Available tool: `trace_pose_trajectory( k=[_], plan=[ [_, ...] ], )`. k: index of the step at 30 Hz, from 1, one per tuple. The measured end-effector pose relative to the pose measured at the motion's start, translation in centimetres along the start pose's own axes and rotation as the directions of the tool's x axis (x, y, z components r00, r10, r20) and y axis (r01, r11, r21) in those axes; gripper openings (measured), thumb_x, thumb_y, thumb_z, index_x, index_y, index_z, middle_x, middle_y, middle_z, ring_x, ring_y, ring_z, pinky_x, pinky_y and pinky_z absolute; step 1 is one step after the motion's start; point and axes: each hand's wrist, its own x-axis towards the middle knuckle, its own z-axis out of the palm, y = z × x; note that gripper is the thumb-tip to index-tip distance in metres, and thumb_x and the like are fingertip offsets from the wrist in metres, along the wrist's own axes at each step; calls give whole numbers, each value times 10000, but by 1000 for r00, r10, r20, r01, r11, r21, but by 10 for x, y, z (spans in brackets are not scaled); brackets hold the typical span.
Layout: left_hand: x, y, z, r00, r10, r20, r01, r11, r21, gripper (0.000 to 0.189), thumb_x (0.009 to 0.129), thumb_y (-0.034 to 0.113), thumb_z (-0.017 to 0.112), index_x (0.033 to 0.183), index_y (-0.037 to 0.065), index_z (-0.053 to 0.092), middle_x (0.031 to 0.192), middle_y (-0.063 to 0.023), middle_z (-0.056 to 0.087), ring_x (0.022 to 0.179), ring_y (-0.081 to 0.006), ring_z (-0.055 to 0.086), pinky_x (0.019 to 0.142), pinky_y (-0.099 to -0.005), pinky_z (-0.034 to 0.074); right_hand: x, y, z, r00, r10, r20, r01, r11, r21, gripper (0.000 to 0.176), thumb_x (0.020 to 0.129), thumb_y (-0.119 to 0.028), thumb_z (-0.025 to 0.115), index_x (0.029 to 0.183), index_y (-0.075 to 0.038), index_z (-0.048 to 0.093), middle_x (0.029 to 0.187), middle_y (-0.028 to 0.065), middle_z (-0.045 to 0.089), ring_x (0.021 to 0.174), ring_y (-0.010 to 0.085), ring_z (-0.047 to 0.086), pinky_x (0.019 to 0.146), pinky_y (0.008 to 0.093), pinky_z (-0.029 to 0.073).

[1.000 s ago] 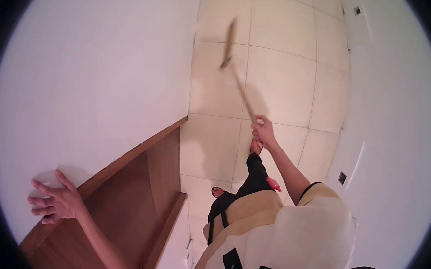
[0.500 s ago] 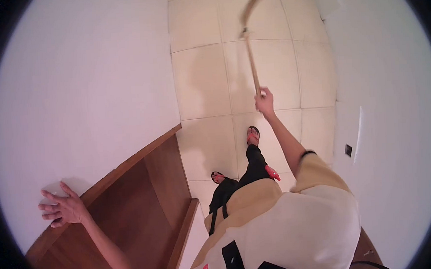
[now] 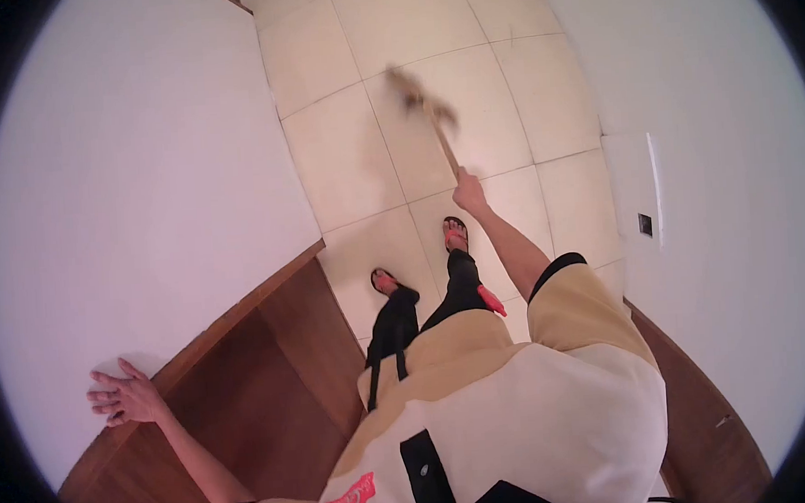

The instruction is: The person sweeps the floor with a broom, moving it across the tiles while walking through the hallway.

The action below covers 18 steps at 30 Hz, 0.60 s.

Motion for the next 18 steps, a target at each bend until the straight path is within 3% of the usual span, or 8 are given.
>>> trace_pose_trajectory(
  k=[4, 5, 7, 8, 10, 13, 15, 18],
  plan=[
    [-1, -1, 14, 977, -11, -212, -7, 996, -87, 642, 756, 605, 302, 1248, 192, 324, 1278, -178, 274, 1117, -376, 297, 814, -526, 247, -54, 24, -74, 999, -20, -30, 30, 931, 364, 326, 690, 9, 482, 1000, -46, 397, 719, 183, 544, 699, 264, 567, 624, 335, 454],
    [-3, -5, 6, 987, 4, -164, -15, 998, -61, 641, 757, 601, 308, 1248, 189, 321, 1277, -178, 275, 1120, -380, 295, 821, -532, 241, -77, 37, -94, 996, -44, -72, 71, 895, 439, 338, 705, 8, 487, 1021, -57, 389, 728, 160, 544, 700, 235, 563, 614, 320, 452],
    [-2, -6, -11, 997, 31, -76, -33, 999, -28, 639, 759, 592, 319, 1249, 182, 316, 1276, -179, 278, 1124, -387, 292, 834, -544, 230, -136, 67, -128, 999, -12, 34, -4, 898, 440, 375, 721, 4, 499, 1067, -72, 375, 747, 121, 541, 705, 190, 545, 605, 291, 447],
    [-2, -5, -8, 998, 28, -55, -33, 996, -78, 642, 764, 573, 336, 1257, 163, 295, 1278, -180, 272, 1129, -408, 276, 837, -557, 230, -168, 90, -134, 999, -48, -15, 50, 902, 429, 401, 718, -26, 521, 1077, -95, 359, 688, 152, 545, 623, 239, 555, 545, 331, 422],
    [-3, -4, 12, 968, -22, -252, -37, 974, -225, 653, 762, 555, 356, 1249, 125, 285, 1273, -200, 264, 1116, -410, 295, 810, -552, 268, -242, 107, -172, 992, 101, 73, -122, 911, 393, 378, 722, -33, 530, 1067, -99, 391, 658, 110, 527, 605, 184, 530, 524, 293, 412],
    [7, 18, 36, 834, -148, -531, -135, 879, -457, 674, 760, 528, 387, 1237, 68, 272, 1267, -229, 252, 1095, -412, 324, 769, -544, 324, -343, 107, -228, 825, 441, 355, -566, 661, 493, 336, 706, -38, 534, 1031, -63, 451, 565, 13, 458, 434, 80, 412, 371, 226, 336],
    [6, 51, 0, 904, -203, -377, -45, 831, -555, 659, 752, 505, 417, 1202, 40, 288, 1255, -252, 249, 1094, -372, 348, 745, -523, 356, -392, 102, -233, 689, 612, 388, -712, 473, 518, 265, 700, -48, 538, 957, -14, 481, 530, 7, 443, 381, 79, 383, 320, 228, 308],
    [-27, 117, -43, 929, -53, -367, -211, 737, -642, 615, 765, 462, 423, 1181, 29, 290, 1243, -253, 260, 1094, -354, 355, 748, -455, 384, -423, 129, -204, 511, 773, 376, -823, 312, 475, 200, 708, -59, 534, 876, 47, 518, 495, 11, 439, 366, 89, 395, 310, 239, 312]
  ],
)
